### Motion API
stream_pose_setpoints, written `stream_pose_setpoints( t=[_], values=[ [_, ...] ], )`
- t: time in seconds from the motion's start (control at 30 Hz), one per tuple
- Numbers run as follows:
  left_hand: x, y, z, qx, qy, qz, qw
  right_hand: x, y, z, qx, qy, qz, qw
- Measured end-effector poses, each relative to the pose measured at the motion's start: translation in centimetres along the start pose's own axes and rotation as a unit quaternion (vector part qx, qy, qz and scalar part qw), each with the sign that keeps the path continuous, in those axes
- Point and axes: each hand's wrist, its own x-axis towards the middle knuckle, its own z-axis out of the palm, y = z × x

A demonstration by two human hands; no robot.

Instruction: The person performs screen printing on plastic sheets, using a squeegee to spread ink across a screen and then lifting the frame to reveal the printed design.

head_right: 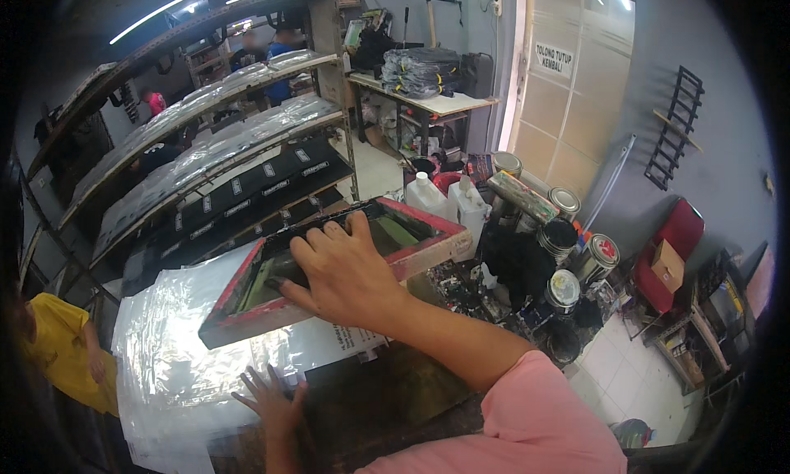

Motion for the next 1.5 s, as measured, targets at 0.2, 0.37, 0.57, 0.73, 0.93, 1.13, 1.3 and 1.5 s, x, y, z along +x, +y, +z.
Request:
stream_pose_setpoints(
  t=[0.2,0.37,0.57,0.73,0.93,1.13,1.3,1.5],
  values=[
    [1.7,0.9,-4.0,-0.128,0.083,0.021,0.988,4.7,-0.4,0.2,0.015,0.034,-0.009,0.999],
    [4.5,-2.7,-5.0,-0.115,0.203,-0.024,0.972,5.4,0.7,-0.4,0.017,0.018,0.005,1.000],
    [-1.3,-14.8,-7.8,-0.032,0.213,-0.136,0.967,5.7,-0.2,0.3,-0.007,0.025,-0.006,1.000],
    [-4.2,-28.6,-8.9,0.097,0.236,-0.242,0.936,4.7,0.4,0.7,-0.026,0.043,0.003,0.999],
    [1.2,-17.9,-5.3,0.016,0.258,0.131,0.957,4.0,0.4,1.6,-0.045,0.062,-0.040,0.996],
    [6.2,-10.8,0.1,0.148,0.075,0.025,0.986,4.8,0.8,1.2,-0.045,0.037,-0.027,0.998],
    [7.4,-11.5,1.7,0.112,0.066,-0.001,0.992,3.6,-0.2,0.9,-0.034,0.004,0.015,0.999],
    [10.5,-14.9,-0.9,0.049,-0.016,0.016,0.999,4.6,0.9,1.5,-0.037,0.075,-0.018,0.996]
  ],
)
